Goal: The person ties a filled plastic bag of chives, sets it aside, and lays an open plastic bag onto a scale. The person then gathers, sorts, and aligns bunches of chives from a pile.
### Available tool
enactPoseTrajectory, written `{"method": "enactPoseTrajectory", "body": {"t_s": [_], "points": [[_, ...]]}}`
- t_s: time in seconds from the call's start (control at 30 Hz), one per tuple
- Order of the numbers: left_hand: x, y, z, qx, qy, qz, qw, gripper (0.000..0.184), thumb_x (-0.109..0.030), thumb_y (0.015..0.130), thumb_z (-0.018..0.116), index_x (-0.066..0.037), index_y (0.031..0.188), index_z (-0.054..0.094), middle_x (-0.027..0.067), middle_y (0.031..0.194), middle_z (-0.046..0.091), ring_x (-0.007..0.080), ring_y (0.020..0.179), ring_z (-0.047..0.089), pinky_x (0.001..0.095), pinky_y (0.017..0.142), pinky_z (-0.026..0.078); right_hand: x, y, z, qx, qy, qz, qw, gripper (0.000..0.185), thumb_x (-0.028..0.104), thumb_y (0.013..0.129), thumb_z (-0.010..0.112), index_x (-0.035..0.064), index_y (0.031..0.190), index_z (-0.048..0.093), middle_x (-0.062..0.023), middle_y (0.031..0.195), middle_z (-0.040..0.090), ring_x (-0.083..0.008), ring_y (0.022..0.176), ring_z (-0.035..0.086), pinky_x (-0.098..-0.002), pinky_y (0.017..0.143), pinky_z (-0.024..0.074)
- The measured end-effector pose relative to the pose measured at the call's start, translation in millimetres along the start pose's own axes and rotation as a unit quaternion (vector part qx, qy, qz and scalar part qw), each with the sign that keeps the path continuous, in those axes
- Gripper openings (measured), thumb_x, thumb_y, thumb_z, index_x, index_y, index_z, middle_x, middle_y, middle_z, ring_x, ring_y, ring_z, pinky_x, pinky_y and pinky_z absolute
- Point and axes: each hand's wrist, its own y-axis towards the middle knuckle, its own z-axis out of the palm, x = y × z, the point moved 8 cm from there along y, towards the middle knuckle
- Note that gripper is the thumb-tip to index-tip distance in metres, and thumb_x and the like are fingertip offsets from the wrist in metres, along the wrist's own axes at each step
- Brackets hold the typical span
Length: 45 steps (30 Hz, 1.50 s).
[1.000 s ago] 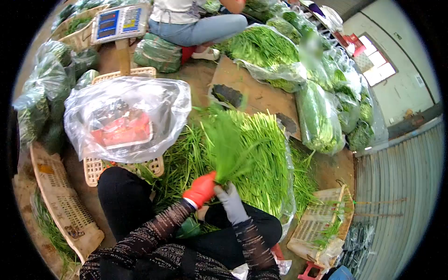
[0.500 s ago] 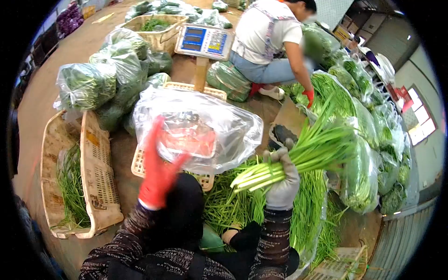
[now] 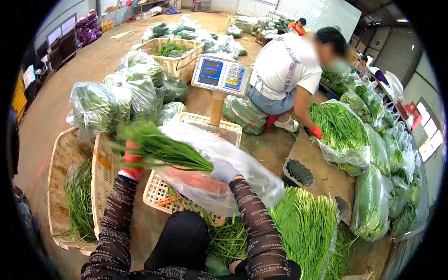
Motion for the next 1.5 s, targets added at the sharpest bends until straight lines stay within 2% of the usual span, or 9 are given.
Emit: {"method": "enactPoseTrajectory", "body": {"t_s": [0.3, 0.37, 0.43, 0.53, 0.63, 0.83, 1.0, 1.2, 1.5], "points": [[-98.1, -2.2, 38.7, -0.025, 0.19, 0.073, 0.979, 0.021, -0.01, 0.084, 0.056, -0.009, 0.105, 0.062, 0.0001, 0.089, 0.063, 0.0042, 0.061, 0.051, 0.0187, 0.042, 0.04, 10.8, -25.6, -54.2, -0.073, -0.017, 0.0, 0.997, 0.044, 0.016, 0.077, 0.064, -0.0004, 0.116, 0.053, -0.0186, 0.108, 0.059, -0.0238, 0.097, 0.056, -0.0314, 0.085, 0.0437], [-105.1, -12.6, 46.2, 0.007, 0.188, 0.064, 0.98, 0.04, -0.002, 0.081, 0.052, -0.009, 0.12, 0.053, 0.002, 0.115, 0.055, 0.0091, 0.085, 0.053, 0.0225, 0.066, 0.048, 20.2, -65.5, -77.7, -0.093, 0.012, 0.014, 0.995, 0.044, 0.016, 0.078, 0.064, -0.0012, 0.117, 0.052, -0.0183, 0.11, 0.058, -0.0227, 0.099, 0.056, -0.0311, 0.087, 0.0433], [-101.9, -1.8, 36.4, 0.022, 0.213, 0.126, 0.969, 0.048, -0.009, 0.08, 0.06, -0.006, 0.126, 0.046, 0.0065, 0.129, 0.045, 0.0169, 0.118, 0.042, 0.0305, 0.101, 0.031, 33.8, -116.6, -112.8, -0.114, 0.166, -0.048, 0.978, 0.026, 0.017, 0.08, 0.064, 0.0019, 0.101, 0.063, -0.0141, 0.092, 0.065, -0.0192, 0.079, 0.063, -0.0267, 0.077, 0.0485], [-127.2, -17.9, 53.8, -0.033, 0.162, 0.152, 0.974, 0.063, -0.009, 0.079, 0.065, -0.006, 0.135, 0.035, 0.0096, 0.138, 0.036, 0.0227, 0.127, 0.032, 0.0334, 0.104, 0.028, -21.4, -221.8, -174.7, -0.319, 0.308, 0.093, 0.891, 0.02, 0.011, 0.082, 0.06, -0.0003, 0.099, 0.063, -0.0111, 0.095, 0.065, -0.0144, 0.083, 0.062, -0.0268, 0.076, 0.0486], [-202.6, -81.5, 124.8, -0.092, 0.237, 0.388, 0.886, 0.062, -0.007, 0.079, 0.064, -0.005, 0.134, 0.036, 0.0092, 0.139, 0.035, 0.0229, 0.128, 0.031, 0.035, 0.106, 0.024, -110.4, -338.1, -170.1, -0.459, 0.395, 0.214, 0.767, 0.018, 0.009, 0.084, 0.058, -0.0019, 0.097, 0.063, -0.0102, 0.092, 0.065, -0.013, 0.082, 0.06, -0.0269, 0.074, 0.0485], [-189.6, -173.5, 301.0, 0.315, 0.218, 0.411, 0.827, 0.048, 0.004, 0.078, 0.053, 0.0, 0.125, 0.044, 0.0157, 0.128, 0.047, 0.0248, 0.12, 0.045, 0.0363, 0.104, 0.029, -258.1, -507.5, -5.1, -0.323, -0.012, 0.536, 0.78, 0.045, 0.026, 0.071, 0.069, -0.0011, 0.104, 0.056, -0.017, 0.096, 0.062, -0.0312, 0.085, 0.061, -0.0392, 0.076, 0.0484], [-100.6, -247.9, 429.4, 0.495, 0.118, 0.316, 0.801, 0.048, 0.002, 0.071, 0.064, -0.008, 0.117, 0.055, 0.0084, 0.097, 0.065, 0.0232, 0.089, 0.062, 0.0323, 0.081, 0.046, -241.2, -516.7, 25.6, -0.232, -0.173, 0.661, 0.692, 0.067, 0.035, 0.068, 0.073, 0.0023, 0.117, 0.043, -0.0186, 0.116, 0.05, -0.0315, 0.108, 0.049, -0.0406, 0.088, 0.0421], [111.5, -330.6, 445.3, 0.511, -0.059, -0.329, 0.792, 0.037, -0.003, 0.085, 0.056, -0.004, 0.121, 0.051, 0.0098, 0.105, 0.062, 0.0164, 0.098, 0.058, 0.0277, 0.089, 0.043, -302.2, -575.1, 17.3, -0.237, -0.107, 0.71, 0.654, 0.081, 0.047, 0.065, 0.074, -0.004, 0.117, 0.038, -0.0211, 0.116, 0.049, -0.034, 0.104, 0.05, -0.0408, 0.086, 0.043], [243.6, -395.0, 427.7, 0.468, -0.061, -0.511, 0.718, 0.047, -0.015, 0.085, 0.06, -0.003, 0.127, 0.043, 0.0134, 0.111, 0.058, 0.0212, 0.102, 0.057, 0.0324, 0.09, 0.043, -364.5, -588.4, 58.5, -0.234, 0.088, 0.635, 0.731, 0.094, 0.053, 0.063, 0.072, -0.0114, 0.121, 0.038, -0.0293, 0.114, 0.052, -0.0366, 0.109, 0.051, -0.0393, 0.092, 0.0402]]}}
